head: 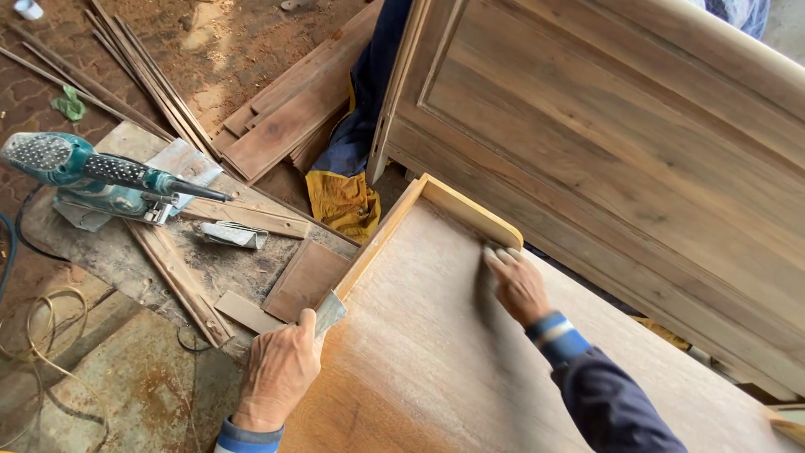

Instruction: Hand sanding a large wooden board using pieces of sandpaper in both hands.

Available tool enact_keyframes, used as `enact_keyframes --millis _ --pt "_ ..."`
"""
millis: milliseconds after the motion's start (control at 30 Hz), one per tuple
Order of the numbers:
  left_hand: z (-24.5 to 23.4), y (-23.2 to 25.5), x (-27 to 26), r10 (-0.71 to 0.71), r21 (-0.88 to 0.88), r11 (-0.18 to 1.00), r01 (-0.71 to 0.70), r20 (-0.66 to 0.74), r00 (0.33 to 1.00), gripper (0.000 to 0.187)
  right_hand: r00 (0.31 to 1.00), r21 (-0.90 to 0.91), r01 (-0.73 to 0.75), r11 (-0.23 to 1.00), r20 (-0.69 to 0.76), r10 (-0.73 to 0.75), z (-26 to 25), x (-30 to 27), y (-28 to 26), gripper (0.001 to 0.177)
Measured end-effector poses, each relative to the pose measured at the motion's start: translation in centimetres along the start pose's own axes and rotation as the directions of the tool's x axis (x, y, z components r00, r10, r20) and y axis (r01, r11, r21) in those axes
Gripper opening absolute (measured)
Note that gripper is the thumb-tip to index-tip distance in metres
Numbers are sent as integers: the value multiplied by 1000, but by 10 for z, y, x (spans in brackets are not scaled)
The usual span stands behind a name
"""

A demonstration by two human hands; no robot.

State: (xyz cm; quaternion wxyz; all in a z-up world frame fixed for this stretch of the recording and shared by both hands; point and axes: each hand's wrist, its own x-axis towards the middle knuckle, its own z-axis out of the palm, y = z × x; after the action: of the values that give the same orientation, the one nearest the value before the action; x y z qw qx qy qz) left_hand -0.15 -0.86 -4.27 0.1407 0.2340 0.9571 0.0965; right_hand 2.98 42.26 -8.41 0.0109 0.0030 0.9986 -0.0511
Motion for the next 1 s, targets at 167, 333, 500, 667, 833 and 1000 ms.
enact_keyframes --millis 167,333,500,667,833,1000 --pt "-5 1 -4 6 -2 1000 -6 -42 999 14 938 -130 311 941 -118 -326 46 25 -88 66" --pt "-7 2 -2 16 -20 1000 -17 -70 997 16 926 405 375 834 -208 -315 12 94 -81 67" --pt "-4 -1 -2 14 -27 1000 -16 -72 997 18 961 398 278 874 -113 -254 4 32 -14 80" --pt "-1 1 4 22 -31 999 -24 -48 999 15 967 323 242 915 -160 -200 3 -43 56 77" --pt "-32 18 -5 22 -77 996 -37 -180 983 18 954 309 301 902 -78 -291 8 70 -19 86" --pt "-43 23 -6 30 -80 996 -46 -186 982 19 929 355 369 859 -154 -336 11 89 -38 79"
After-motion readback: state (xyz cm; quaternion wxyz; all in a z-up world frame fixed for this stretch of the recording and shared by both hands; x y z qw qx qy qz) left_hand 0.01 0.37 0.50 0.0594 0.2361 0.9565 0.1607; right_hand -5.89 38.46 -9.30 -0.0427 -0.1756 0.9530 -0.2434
